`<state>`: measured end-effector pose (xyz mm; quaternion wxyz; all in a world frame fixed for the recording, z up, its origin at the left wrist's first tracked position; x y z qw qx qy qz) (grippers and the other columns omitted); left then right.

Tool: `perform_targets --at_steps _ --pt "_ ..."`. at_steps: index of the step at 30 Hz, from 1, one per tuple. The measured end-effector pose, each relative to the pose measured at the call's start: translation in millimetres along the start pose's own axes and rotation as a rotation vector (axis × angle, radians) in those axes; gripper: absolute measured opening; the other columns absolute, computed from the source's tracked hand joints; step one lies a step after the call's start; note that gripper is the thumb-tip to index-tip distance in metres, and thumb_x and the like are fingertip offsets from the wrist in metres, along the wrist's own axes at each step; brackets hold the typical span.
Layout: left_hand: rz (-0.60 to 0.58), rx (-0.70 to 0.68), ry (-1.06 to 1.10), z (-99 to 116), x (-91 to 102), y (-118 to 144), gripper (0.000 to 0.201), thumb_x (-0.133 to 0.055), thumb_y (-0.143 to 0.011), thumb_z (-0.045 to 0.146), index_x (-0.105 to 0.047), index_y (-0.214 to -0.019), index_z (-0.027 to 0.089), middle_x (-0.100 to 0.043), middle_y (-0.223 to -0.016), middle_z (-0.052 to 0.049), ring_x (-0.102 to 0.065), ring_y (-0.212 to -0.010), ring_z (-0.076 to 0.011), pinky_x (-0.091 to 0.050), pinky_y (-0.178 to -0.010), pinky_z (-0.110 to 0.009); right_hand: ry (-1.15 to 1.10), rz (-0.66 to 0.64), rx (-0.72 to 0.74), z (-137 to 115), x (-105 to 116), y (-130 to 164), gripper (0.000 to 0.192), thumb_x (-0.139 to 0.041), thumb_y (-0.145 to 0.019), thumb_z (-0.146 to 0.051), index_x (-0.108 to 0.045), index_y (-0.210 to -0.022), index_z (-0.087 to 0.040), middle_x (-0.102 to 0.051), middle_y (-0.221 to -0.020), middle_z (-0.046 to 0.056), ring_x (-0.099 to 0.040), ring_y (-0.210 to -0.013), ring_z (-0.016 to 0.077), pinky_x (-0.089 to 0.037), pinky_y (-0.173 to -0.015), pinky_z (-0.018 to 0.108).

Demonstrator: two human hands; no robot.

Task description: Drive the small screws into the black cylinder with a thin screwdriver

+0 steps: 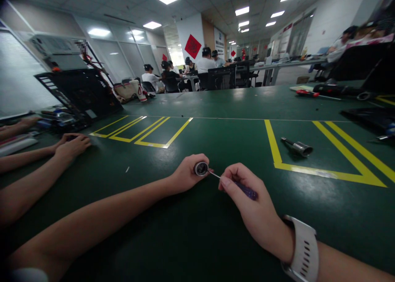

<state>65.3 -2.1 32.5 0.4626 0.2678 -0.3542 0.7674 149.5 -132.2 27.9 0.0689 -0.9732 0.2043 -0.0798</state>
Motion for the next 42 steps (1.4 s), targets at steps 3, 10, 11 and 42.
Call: perform_targets --at_steps 3,10,11,42 --pt "-0.008 0.008 -0.021 0.4 -0.3 0.1 0.015 -0.060 -0.074 0.025 -0.050 -0.072 0.015 -0.053 -0.068 0.003 -0.047 -0.062 -0.0087 -0.037 -0.061 -0.022 -0.001 -0.029 -0.028 2.4 -1.3 -0.3 0.021 -0.050 -0.084 -0.038 -0.057 -0.079 -0.019 -0.058 -0.077 0.003 -0.054 -0.075 0.0174 -0.043 -0.067 0.032" --pt "-0.010 -0.032 0.019 2.0 -0.4 1.2 0.015 -0.060 -0.074 0.025 -0.050 -0.073 0.015 -0.054 -0.069 0.002 -0.047 -0.062 -0.0083 -0.037 -0.059 -0.021 -0.245 -0.014 -0.111 4.7 -2.6 -6.9 0.017 -0.052 -0.081 -0.033 -0.056 -0.075 -0.019 -0.058 -0.073 0.003 -0.054 -0.071 0.0170 -0.041 -0.063 0.032" --pt "-0.011 -0.035 0.028 2.2 -0.6 1.2 0.015 -0.060 -0.074 0.026 -0.050 -0.073 0.014 -0.054 -0.069 0.003 -0.047 -0.062 -0.0081 -0.037 -0.059 -0.021 -0.280 -0.008 -0.132 4.9 -3.2 -7.9 0.016 -0.053 -0.081 -0.033 -0.056 -0.074 -0.019 -0.058 -0.072 0.003 -0.053 -0.070 0.0169 -0.041 -0.063 0.031" --pt "-0.016 -0.002 -0.074 -0.4 -0.4 0.8 0.012 -0.060 -0.075 0.024 -0.051 -0.074 0.015 -0.055 -0.070 0.003 -0.049 -0.064 -0.0091 -0.037 -0.064 -0.023 -0.265 0.035 -0.097 5.8 0.6 -4.9 0.016 -0.055 -0.081 -0.034 -0.057 -0.074 -0.019 -0.059 -0.073 0.002 -0.052 -0.071 0.0168 -0.039 -0.065 0.031"
Point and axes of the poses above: each hand's wrist, its own y-axis away from the middle knuckle, its own x-axis out of the back of the hand, z = x × y, the point moved 6 cm from there along -y, towards the middle knuckle
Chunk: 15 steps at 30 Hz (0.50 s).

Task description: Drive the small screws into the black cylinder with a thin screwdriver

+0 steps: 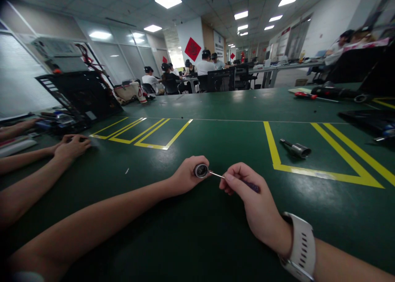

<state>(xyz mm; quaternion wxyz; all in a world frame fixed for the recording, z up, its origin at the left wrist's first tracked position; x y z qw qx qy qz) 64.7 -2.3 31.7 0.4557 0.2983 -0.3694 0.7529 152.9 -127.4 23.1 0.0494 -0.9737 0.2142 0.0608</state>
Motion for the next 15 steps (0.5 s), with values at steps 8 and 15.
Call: perform_targets --at_steps 8,15 --pt "0.040 -0.027 -0.036 -0.2 0.4 1.3 0.010 -0.060 -0.073 0.020 -0.051 -0.074 0.015 -0.055 -0.069 0.004 -0.048 -0.064 -0.0090 -0.036 -0.064 -0.022 -0.040 -0.035 -0.056 1.7 -3.5 -1.0 0.014 -0.055 -0.080 -0.031 -0.058 -0.073 -0.020 -0.060 -0.072 0.002 -0.053 -0.071 0.0166 -0.040 -0.065 0.031" --pt "0.025 -0.032 0.080 1.9 0.8 0.7 0.013 -0.060 -0.074 0.022 -0.049 -0.072 0.015 -0.053 -0.067 0.004 -0.047 -0.060 -0.0075 -0.036 -0.058 -0.020 -0.179 -0.010 -0.111 1.6 -5.4 -2.1 0.012 -0.057 -0.078 -0.030 -0.058 -0.072 -0.019 -0.060 -0.071 0.002 -0.052 -0.068 0.0159 -0.040 -0.064 0.031"
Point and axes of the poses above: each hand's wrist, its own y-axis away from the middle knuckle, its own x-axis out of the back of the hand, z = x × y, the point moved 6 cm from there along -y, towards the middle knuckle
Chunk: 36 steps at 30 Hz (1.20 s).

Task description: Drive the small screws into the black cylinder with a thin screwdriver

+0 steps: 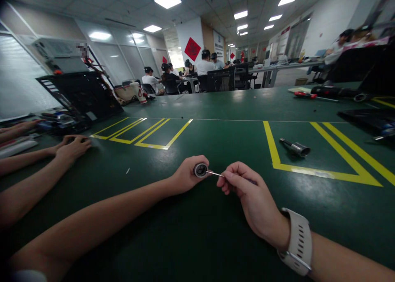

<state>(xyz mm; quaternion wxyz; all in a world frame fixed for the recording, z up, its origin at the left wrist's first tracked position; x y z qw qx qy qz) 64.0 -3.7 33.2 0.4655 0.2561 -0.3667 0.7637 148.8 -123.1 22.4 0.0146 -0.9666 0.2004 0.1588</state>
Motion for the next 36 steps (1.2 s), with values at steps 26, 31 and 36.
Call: perform_targets --at_steps 26,31,36 --pt "0.001 0.005 -0.030 0.6 -1.0 -0.2 0.012 -0.058 -0.075 0.022 -0.050 -0.071 0.015 -0.052 -0.067 0.003 -0.047 -0.061 -0.0081 -0.036 -0.060 -0.021 0.026 -0.003 0.054 -0.1 4.1 0.0 0.013 -0.056 -0.079 -0.031 -0.058 -0.073 -0.019 -0.060 -0.073 0.002 -0.053 -0.070 0.0156 -0.041 -0.064 0.029" --pt "0.002 0.046 -0.150 -5.1 -1.3 -0.1 0.006 -0.058 -0.073 0.016 -0.051 -0.074 0.015 -0.054 -0.069 0.003 -0.049 -0.065 -0.0099 -0.036 -0.065 -0.023 0.386 0.021 0.142 -2.6 4.9 6.1 0.018 -0.053 -0.082 -0.037 -0.059 -0.077 -0.021 -0.060 -0.077 0.002 -0.054 -0.075 0.0176 -0.040 -0.066 0.031" --pt "-0.028 0.005 -0.224 -6.2 -5.0 0.0 0.005 -0.057 -0.073 0.015 -0.052 -0.075 0.016 -0.055 -0.069 0.003 -0.049 -0.066 -0.0109 -0.036 -0.068 -0.025 0.486 -0.031 0.110 -3.8 0.6 6.7 0.020 -0.052 -0.082 -0.039 -0.058 -0.074 -0.021 -0.060 -0.076 0.003 -0.054 -0.075 0.0191 -0.039 -0.067 0.033"
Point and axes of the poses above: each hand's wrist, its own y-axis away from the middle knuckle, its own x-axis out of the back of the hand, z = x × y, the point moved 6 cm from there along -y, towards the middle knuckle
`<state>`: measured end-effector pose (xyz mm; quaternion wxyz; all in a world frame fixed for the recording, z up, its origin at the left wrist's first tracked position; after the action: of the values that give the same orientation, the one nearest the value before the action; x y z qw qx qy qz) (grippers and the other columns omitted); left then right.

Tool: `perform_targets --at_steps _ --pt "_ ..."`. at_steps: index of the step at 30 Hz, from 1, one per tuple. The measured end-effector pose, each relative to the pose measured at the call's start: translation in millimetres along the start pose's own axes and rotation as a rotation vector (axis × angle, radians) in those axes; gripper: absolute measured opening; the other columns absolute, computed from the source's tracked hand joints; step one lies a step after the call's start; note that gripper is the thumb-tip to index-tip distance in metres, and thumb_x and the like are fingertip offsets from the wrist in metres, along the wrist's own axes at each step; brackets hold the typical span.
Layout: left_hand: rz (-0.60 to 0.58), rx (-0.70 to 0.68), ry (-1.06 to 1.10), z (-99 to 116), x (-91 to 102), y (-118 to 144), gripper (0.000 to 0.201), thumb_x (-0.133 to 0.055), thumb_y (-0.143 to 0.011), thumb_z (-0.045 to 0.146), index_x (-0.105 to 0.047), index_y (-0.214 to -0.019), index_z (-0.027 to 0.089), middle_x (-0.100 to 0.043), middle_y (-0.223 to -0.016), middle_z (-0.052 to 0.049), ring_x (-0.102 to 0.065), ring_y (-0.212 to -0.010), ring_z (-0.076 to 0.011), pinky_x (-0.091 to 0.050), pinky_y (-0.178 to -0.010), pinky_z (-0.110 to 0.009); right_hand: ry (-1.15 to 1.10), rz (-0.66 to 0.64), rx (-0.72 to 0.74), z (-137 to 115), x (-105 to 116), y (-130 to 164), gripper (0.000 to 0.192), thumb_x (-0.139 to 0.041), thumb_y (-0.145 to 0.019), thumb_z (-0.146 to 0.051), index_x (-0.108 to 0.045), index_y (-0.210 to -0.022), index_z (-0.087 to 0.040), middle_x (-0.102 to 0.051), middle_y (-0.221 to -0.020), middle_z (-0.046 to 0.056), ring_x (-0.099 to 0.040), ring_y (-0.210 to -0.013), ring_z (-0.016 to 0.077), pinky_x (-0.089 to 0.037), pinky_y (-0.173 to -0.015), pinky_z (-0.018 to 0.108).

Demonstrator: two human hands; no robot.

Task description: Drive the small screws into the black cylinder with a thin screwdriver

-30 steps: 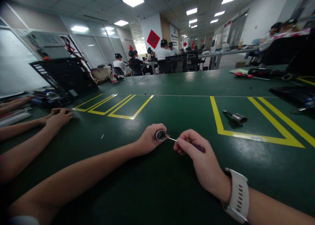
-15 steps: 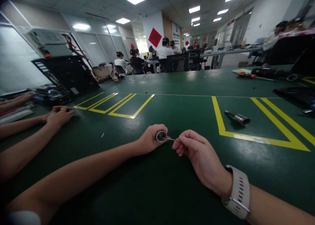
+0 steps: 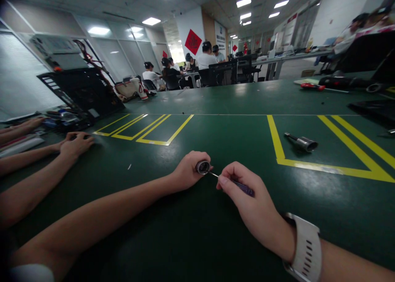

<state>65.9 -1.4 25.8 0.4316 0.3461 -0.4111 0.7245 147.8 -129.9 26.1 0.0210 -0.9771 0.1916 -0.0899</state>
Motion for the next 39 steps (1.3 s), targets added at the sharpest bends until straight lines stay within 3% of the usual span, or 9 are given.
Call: perform_targets --at_steps 6,11,15,23,32,39 --pt "-0.014 -0.005 0.080 3.3 3.2 0.8 0.007 -0.058 -0.074 0.018 -0.051 -0.074 0.015 -0.056 -0.071 0.002 -0.049 -0.066 -0.0102 -0.038 -0.068 -0.025 -0.359 0.032 -0.096 2.0 1.1 -5.7 0.016 -0.056 -0.077 -0.032 -0.057 -0.068 -0.019 -0.059 -0.069 0.004 -0.053 -0.068 0.0178 -0.040 -0.064 0.032" --pt "-0.003 0.001 0.229 4.3 3.5 -0.1 0.012 -0.058 -0.075 0.023 -0.049 -0.072 0.015 -0.053 -0.070 0.002 -0.047 -0.062 -0.0082 -0.036 -0.059 -0.020 -0.496 0.021 -0.143 3.6 -1.6 -7.5 0.015 -0.058 -0.076 -0.031 -0.057 -0.069 -0.019 -0.060 -0.070 0.004 -0.053 -0.066 0.0162 -0.041 -0.063 0.030" --pt "-0.004 -0.014 0.221 6.0 3.0 -0.1 0.013 -0.057 -0.076 0.024 -0.049 -0.071 0.015 -0.052 -0.068 0.003 -0.047 -0.061 -0.0079 -0.036 -0.059 -0.020 -0.489 0.034 -0.091 3.2 -0.2 -6.2 0.013 -0.057 -0.077 -0.030 -0.058 -0.071 -0.019 -0.060 -0.072 0.003 -0.053 -0.069 0.0165 -0.041 -0.064 0.030" --pt "0.014 -0.011 -0.012 2.1 2.0 1.9 0.005 -0.056 -0.074 0.015 -0.051 -0.075 0.016 -0.055 -0.070 0.002 -0.049 -0.068 -0.0114 -0.036 -0.070 -0.026 -0.147 0.022 0.009 3.7 0.6 -0.7 0.017 -0.053 -0.081 -0.034 -0.058 -0.073 -0.021 -0.060 -0.074 0.003 -0.053 -0.073 0.0181 -0.039 -0.067 0.032" --pt "0.006 -0.028 0.078 4.3 4.2 1.3 0.006 -0.057 -0.073 0.017 -0.051 -0.073 0.016 -0.055 -0.070 0.002 -0.050 -0.066 -0.0105 -0.037 -0.069 -0.024 -0.488 0.027 -0.143 5.6 -0.5 -6.3 0.015 -0.058 -0.076 -0.030 -0.057 -0.066 -0.019 -0.059 -0.067 0.003 -0.051 -0.065 0.0163 -0.039 -0.062 0.031" --pt "0.028 0.016 0.232 0.0 3.1 -0.4 0.008 -0.057 -0.072 0.018 -0.050 -0.073 0.015 -0.054 -0.070 0.002 -0.049 -0.062 -0.0088 -0.038 -0.060 -0.020 -0.488 0.032 -0.108 4.9 -1.1 -5.1 0.012 -0.056 -0.078 -0.030 -0.057 -0.072 -0.020 -0.060 -0.073 0.003 -0.053 -0.070 0.0171 -0.041 -0.065 0.031"
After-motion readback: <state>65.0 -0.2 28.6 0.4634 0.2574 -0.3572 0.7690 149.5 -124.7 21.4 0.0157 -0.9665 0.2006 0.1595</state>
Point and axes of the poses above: each hand's wrist, its own y-axis away from the middle knuckle, its own x-axis out of the back of the hand, z = x × y, the point moved 6 cm from there along -y, towards the middle knuckle
